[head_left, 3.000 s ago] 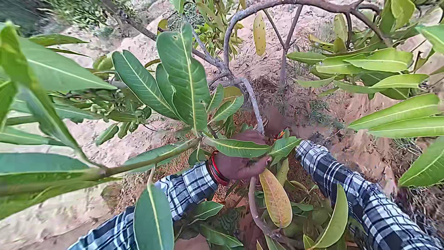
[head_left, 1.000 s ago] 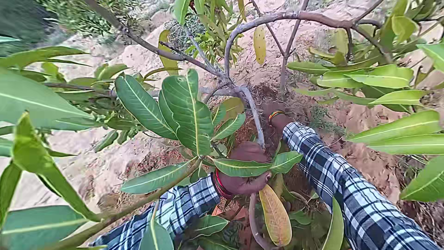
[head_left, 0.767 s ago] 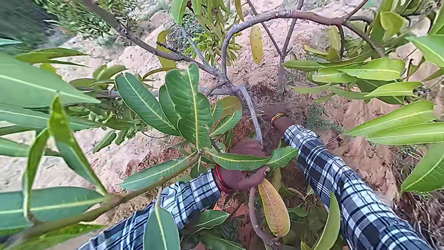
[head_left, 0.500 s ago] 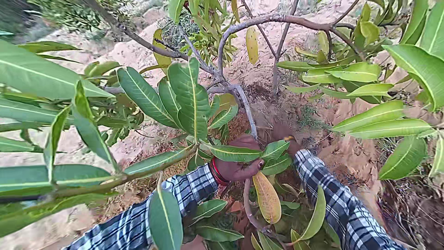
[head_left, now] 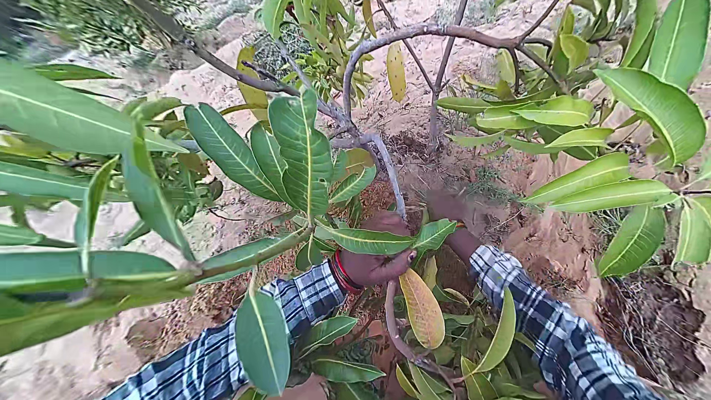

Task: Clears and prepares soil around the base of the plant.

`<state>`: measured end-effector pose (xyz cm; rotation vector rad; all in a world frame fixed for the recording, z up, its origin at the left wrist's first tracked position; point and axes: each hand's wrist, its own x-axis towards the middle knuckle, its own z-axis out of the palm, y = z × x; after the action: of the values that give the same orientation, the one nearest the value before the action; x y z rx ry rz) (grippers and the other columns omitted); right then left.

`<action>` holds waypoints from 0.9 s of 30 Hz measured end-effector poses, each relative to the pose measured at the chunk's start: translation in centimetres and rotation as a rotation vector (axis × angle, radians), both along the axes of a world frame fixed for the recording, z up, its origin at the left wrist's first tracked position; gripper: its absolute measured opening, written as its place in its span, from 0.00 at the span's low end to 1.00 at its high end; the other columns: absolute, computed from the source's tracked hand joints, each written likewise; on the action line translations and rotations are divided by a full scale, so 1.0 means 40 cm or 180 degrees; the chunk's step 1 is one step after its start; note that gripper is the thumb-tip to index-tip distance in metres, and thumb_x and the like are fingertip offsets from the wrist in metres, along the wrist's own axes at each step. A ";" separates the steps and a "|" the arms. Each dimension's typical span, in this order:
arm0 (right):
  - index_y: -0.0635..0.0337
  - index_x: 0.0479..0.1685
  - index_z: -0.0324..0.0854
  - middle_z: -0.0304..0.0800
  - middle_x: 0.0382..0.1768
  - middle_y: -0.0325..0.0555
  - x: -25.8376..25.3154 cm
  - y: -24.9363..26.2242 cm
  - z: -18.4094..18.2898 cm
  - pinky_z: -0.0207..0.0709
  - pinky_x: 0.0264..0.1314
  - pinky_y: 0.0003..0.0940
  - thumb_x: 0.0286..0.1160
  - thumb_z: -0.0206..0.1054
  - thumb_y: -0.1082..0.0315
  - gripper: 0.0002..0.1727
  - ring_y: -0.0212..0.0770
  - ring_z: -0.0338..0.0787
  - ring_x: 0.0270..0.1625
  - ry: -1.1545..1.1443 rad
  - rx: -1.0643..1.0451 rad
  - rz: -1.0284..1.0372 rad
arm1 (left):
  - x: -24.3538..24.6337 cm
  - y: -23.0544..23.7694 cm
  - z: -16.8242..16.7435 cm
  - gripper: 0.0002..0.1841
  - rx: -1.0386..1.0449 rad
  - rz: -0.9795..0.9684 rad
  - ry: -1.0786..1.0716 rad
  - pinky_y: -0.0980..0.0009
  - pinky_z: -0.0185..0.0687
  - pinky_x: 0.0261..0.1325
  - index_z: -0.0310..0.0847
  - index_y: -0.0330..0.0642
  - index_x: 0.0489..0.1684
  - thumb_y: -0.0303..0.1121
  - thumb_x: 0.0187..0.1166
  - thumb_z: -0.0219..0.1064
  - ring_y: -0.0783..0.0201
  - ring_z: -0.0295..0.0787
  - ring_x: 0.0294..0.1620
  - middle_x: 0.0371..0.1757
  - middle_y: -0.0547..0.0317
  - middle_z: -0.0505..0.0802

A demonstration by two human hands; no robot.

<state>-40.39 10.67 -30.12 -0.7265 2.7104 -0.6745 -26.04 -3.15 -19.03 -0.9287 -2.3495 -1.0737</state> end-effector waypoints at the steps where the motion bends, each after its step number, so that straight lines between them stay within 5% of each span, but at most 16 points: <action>1: 0.59 0.72 0.76 0.83 0.64 0.70 -0.014 -0.029 -0.003 0.82 0.41 0.74 0.71 0.74 0.72 0.27 0.74 0.90 0.51 0.0203 -0.0222 0.0042 | 0.002 -0.002 -0.003 0.16 0.0033 -0.0003 -0.0007 0.68 0.76 0.55 0.79 0.43 0.22 0.40 0.83 0.61 0.69 0.81 0.35 0.23 0.62 0.83; 4: 0.47 0.95 0.55 0.55 0.91 0.65 -0.135 -0.134 0.017 0.82 0.48 0.74 0.73 0.69 0.71 0.45 0.73 0.90 0.56 0.0027 -0.0098 -0.0306 | 0.002 -0.003 -0.001 0.17 0.0052 -0.0025 -0.0078 0.68 0.74 0.55 0.76 0.44 0.22 0.42 0.84 0.60 0.70 0.78 0.32 0.21 0.63 0.80; 6: 0.51 0.99 0.39 0.57 0.90 0.65 -0.222 -0.176 -0.005 0.83 0.52 0.73 0.76 0.68 0.63 0.51 0.71 0.90 0.60 -0.0241 0.0231 -0.0712 | 0.005 -0.003 -0.004 0.17 0.0072 -0.0009 -0.0086 0.68 0.74 0.54 0.76 0.45 0.23 0.43 0.84 0.60 0.70 0.77 0.32 0.21 0.62 0.79; 9: 0.63 0.93 0.51 0.82 0.72 0.67 -0.264 -0.169 -0.040 0.83 0.58 0.68 0.76 0.70 0.50 0.49 0.66 0.89 0.65 -0.0567 0.0437 -0.1255 | 0.008 -0.002 -0.007 0.17 0.0095 0.0043 -0.0083 0.69 0.74 0.55 0.76 0.45 0.25 0.44 0.84 0.60 0.69 0.78 0.33 0.22 0.63 0.80; 12: 0.69 0.64 0.82 0.90 0.59 0.66 -0.255 -0.139 -0.034 0.82 0.57 0.68 0.83 0.61 0.59 0.22 0.65 0.90 0.63 -0.0817 0.0483 -0.1281 | 0.006 0.003 -0.010 0.17 0.0130 0.0043 -0.0100 0.69 0.73 0.54 0.77 0.45 0.22 0.43 0.83 0.60 0.70 0.77 0.32 0.21 0.64 0.80; 13: 0.69 0.58 0.85 0.90 0.59 0.66 -0.257 -0.130 -0.035 0.82 0.57 0.69 0.83 0.60 0.61 0.20 0.65 0.90 0.64 -0.0902 0.0515 -0.1202 | 0.006 0.005 -0.012 0.17 0.0167 0.0017 -0.0092 0.69 0.73 0.55 0.78 0.44 0.24 0.42 0.83 0.61 0.71 0.77 0.33 0.21 0.64 0.80; 17: 0.66 0.56 0.87 0.91 0.59 0.65 -0.297 -0.107 -0.069 0.80 0.61 0.71 0.83 0.62 0.50 0.25 0.65 0.89 0.65 -0.0900 0.0431 -0.0924 | 0.003 0.005 -0.012 0.16 0.0212 0.0025 -0.0001 0.70 0.75 0.57 0.79 0.43 0.27 0.42 0.84 0.61 0.71 0.80 0.35 0.24 0.63 0.83; 27: 0.68 0.60 0.85 0.89 0.60 0.69 -0.282 -0.069 -0.082 0.76 0.65 0.73 0.83 0.64 0.49 0.27 0.69 0.87 0.67 -0.0868 0.0253 -0.0663 | -0.001 0.001 -0.013 0.18 0.0129 0.0020 -0.0004 0.71 0.74 0.55 0.77 0.45 0.24 0.44 0.85 0.60 0.72 0.78 0.34 0.23 0.64 0.81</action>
<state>-51.65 7.92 -33.40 -0.3094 2.5617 -0.6535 -26.08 -3.09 -19.55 -0.9058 -2.3215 -1.1155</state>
